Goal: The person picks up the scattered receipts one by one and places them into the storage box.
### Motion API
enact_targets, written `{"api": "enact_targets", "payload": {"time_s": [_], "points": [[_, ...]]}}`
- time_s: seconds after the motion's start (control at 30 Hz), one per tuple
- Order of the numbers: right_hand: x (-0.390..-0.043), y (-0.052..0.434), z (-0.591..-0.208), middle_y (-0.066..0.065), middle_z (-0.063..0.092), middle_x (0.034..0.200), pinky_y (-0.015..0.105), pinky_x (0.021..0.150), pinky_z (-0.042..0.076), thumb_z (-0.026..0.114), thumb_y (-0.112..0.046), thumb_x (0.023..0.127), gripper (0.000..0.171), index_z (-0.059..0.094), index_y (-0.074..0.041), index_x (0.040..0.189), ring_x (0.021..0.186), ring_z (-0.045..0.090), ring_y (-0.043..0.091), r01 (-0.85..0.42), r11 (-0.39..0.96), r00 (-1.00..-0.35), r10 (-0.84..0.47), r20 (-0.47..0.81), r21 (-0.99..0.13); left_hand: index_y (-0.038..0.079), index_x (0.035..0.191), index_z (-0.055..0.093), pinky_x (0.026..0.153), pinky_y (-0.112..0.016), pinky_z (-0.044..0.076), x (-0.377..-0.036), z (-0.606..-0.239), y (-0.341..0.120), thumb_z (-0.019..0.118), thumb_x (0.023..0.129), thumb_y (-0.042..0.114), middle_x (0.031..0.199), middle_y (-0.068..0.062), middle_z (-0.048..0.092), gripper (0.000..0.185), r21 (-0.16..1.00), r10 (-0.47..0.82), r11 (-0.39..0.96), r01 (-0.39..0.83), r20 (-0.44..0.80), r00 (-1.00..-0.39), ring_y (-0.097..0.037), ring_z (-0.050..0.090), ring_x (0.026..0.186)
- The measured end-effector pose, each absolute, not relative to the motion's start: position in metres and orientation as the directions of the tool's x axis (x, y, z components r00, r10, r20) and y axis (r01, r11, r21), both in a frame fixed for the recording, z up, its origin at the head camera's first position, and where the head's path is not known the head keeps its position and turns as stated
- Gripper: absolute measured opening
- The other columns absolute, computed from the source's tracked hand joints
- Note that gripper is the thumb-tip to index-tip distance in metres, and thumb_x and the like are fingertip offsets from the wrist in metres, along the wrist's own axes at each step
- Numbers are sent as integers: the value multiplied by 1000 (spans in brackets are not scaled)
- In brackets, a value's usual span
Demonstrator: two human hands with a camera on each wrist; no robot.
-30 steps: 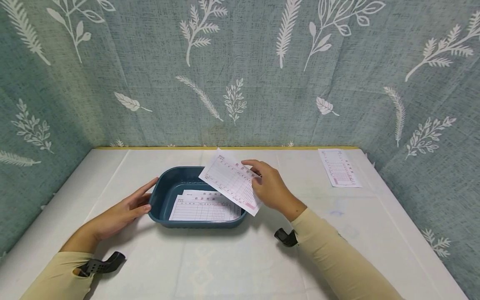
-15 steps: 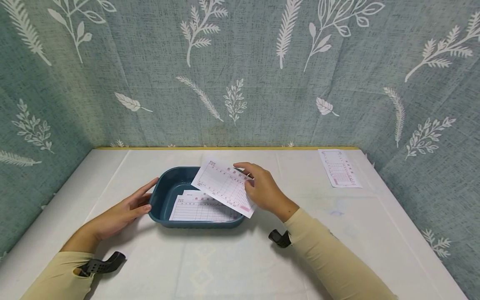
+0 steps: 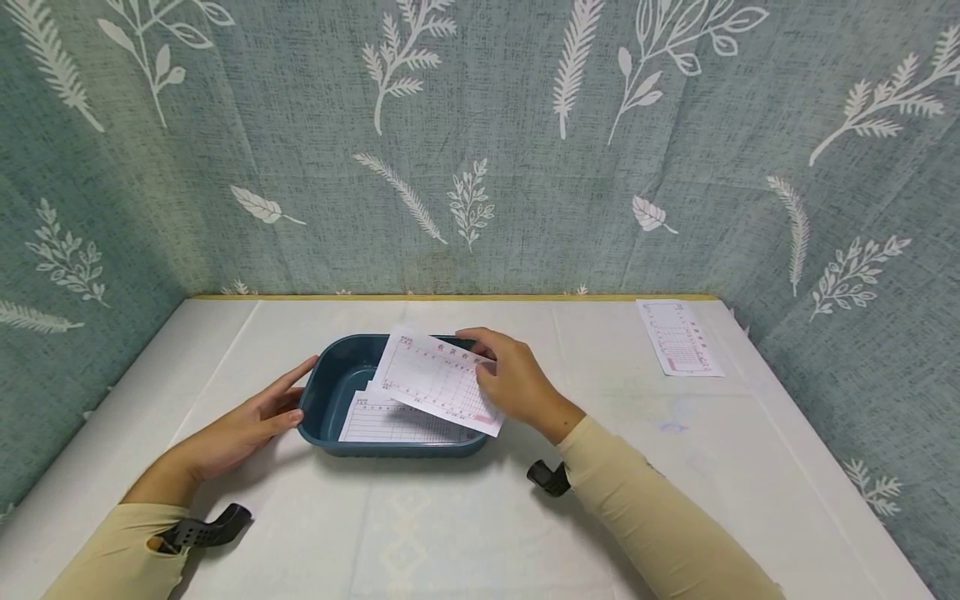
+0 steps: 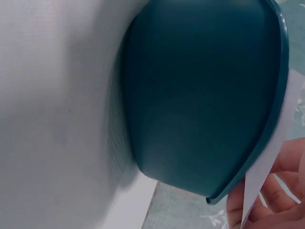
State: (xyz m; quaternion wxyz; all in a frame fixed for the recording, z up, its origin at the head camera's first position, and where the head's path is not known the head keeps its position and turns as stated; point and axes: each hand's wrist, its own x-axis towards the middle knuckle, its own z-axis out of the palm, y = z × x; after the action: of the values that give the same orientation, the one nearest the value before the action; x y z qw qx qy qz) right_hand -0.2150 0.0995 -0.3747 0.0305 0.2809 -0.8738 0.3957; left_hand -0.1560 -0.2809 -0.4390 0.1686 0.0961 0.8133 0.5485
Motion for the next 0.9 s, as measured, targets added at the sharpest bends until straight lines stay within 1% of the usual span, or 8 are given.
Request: {"api": "enact_targets", "payload": {"time_s": [0.1, 0.17, 0.27, 0.33, 0.47, 0.67, 0.9], "points": [[-215, 97, -375, 8, 71, 100, 34, 81, 52, 58, 6, 90, 45, 63, -10, 132, 95, 69, 21, -508, 532, -845, -458, 274, -677, 43, 160, 9, 110, -77, 11, -156, -440, -282, 57, 102, 31, 161, -29, 23, 76, 920, 336, 391, -29, -172, -926, -51, 21, 148], [-215, 95, -376, 9, 71, 101, 37, 85, 54, 59, 6, 90, 43, 64, -10, 129, 98, 69, 21, -505, 532, -847, -456, 273, -680, 44, 159, 10, 111, -77, 11, -156, -440, -282, 57, 102, 32, 161, -28, 23, 75, 919, 333, 392, -32, -174, -927, -50, 21, 148], [-215, 93, -377, 10, 71, 109, 42, 94, 54, 59, 6, 91, 40, 66, -9, 127, 105, 68, 23, -496, 528, -850, -457, 262, -689, 44, 159, 10, 112, -76, 11, -157, -441, -282, 56, 103, 32, 162, -27, 23, 74, 924, 339, 381, -33, -173, -925, -49, 21, 149], [-215, 92, -377, 12, 70, 114, 44, 97, 53, 58, 6, 92, 39, 66, -9, 128, 107, 67, 23, -492, 523, -849, -464, 252, -696, 44, 159, 10, 112, -75, 10, -157, -441, -282, 56, 103, 31, 162, -27, 22, 74, 928, 342, 371, -33, -170, -924, -49, 21, 149], [-216, 89, -379, 11, 67, 122, 42, 101, 52, 56, 6, 94, 39, 65, -10, 129, 109, 64, 22, -476, 519, -852, -471, 227, -710, 42, 160, 10, 112, -75, 11, -156, -440, -282, 56, 103, 30, 162, -28, 22, 75, 930, 352, 366, -23, -161, -922, -50, 20, 149], [-217, 86, -382, 9, 65, 126, 41, 101, 52, 54, 6, 95, 40, 65, -10, 130, 110, 63, 20, -476, 520, -850, -478, 219, -709, 40, 160, 10, 113, -74, 12, -157, -440, -282, 56, 103, 27, 161, -29, 23, 75, 937, 362, 348, -11, -145, -921, -51, 21, 148], [-216, 82, -382, 9, 67, 120, 41, 97, 53, 52, 7, 96, 41, 64, -10, 131, 105, 63, 20, -499, 524, -840, -488, 237, -690, 40, 160, 10, 113, -74, 13, -157, -441, -282, 56, 103, 26, 161, -29, 23, 75, 937, 363, 350, -5, -141, -921, -51, 21, 148]]}}
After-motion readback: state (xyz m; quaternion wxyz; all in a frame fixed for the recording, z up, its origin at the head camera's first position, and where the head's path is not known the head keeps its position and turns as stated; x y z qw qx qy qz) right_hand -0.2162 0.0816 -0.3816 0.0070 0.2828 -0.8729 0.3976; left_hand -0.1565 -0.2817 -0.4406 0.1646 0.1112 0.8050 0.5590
